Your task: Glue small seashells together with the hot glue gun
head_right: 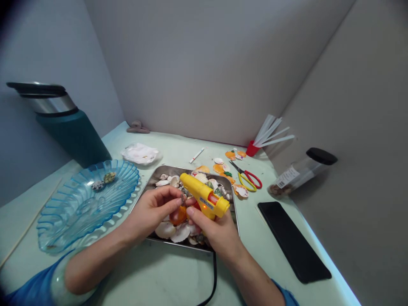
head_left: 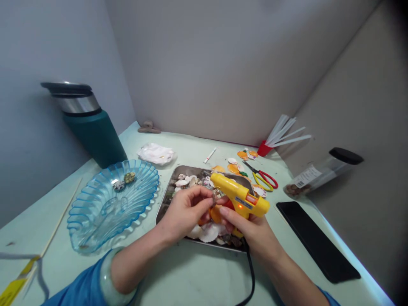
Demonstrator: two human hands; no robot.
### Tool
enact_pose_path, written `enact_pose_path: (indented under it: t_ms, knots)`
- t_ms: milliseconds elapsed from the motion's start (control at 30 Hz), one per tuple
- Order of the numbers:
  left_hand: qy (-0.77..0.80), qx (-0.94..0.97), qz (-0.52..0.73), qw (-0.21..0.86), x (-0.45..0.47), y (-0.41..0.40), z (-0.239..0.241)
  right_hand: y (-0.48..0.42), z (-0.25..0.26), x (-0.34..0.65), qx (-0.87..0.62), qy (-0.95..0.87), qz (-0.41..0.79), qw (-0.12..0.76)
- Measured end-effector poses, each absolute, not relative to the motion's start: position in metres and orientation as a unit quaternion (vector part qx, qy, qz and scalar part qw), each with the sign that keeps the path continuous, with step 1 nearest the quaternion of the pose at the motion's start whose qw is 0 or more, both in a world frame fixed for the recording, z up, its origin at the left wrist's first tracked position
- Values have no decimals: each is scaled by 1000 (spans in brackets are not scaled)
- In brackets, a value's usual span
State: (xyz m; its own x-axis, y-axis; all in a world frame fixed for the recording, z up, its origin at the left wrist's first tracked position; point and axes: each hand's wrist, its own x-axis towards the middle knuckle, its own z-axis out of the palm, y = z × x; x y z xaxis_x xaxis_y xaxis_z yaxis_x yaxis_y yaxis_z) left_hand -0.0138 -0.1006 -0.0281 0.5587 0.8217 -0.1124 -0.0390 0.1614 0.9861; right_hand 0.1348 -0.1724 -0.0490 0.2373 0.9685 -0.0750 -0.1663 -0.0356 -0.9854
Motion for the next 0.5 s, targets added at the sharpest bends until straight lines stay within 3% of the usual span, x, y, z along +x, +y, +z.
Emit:
enact_pose_path:
  t_ms: [100,500]
  knots:
    - [362,564,316,671,-15,-99,-27,-172,-49,135,-531,-372,487,584]
    - [337,744,354,455,-19,-100,-32,-174,-49,135,-567,-397,457,559]
